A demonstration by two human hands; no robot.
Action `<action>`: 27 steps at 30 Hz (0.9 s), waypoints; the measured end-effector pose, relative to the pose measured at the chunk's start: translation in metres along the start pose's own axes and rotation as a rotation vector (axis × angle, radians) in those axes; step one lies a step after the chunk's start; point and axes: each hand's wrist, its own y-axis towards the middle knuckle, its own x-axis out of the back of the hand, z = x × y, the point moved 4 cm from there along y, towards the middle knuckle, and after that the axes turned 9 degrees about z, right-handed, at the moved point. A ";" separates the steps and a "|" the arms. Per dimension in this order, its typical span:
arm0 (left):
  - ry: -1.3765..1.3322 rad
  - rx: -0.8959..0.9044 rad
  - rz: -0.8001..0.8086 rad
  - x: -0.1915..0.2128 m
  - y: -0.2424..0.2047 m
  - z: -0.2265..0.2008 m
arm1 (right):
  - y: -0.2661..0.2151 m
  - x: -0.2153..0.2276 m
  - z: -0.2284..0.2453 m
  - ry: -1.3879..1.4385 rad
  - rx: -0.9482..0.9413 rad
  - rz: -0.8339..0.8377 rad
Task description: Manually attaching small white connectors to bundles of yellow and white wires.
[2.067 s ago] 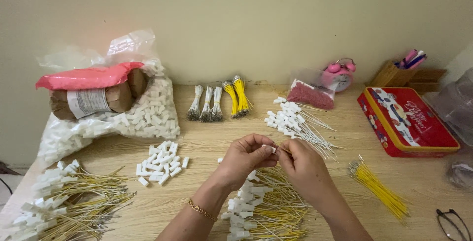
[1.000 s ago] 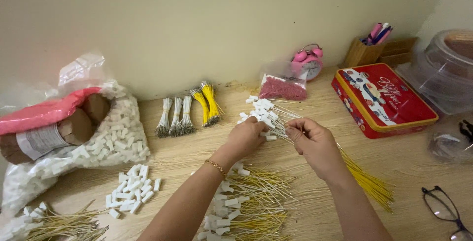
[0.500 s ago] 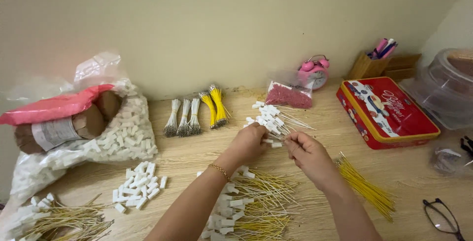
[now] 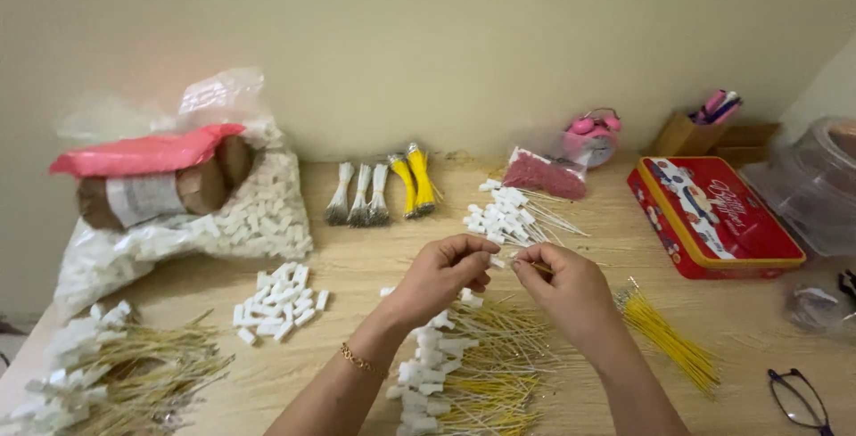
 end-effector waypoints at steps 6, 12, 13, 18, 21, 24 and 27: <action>0.041 0.086 -0.047 0.004 -0.026 -0.010 | -0.014 -0.011 0.041 -0.017 0.002 0.070; 0.001 0.073 -0.027 0.004 -0.036 -0.005 | -0.012 -0.025 0.038 0.083 0.074 0.101; -0.002 0.072 -0.028 0.004 -0.036 -0.004 | -0.015 -0.025 0.043 0.080 0.074 0.103; 0.014 0.060 -0.035 0.006 -0.035 -0.004 | -0.018 -0.024 0.053 -0.051 0.038 0.081; 0.006 0.072 -0.041 0.006 -0.035 -0.006 | -0.014 -0.026 0.043 0.001 0.020 0.073; -0.065 0.107 -0.072 0.012 -0.033 -0.002 | -0.014 -0.023 0.041 0.057 -0.026 0.082; -0.216 0.069 -0.077 0.021 -0.028 0.008 | -0.013 -0.021 0.033 0.036 -0.051 0.050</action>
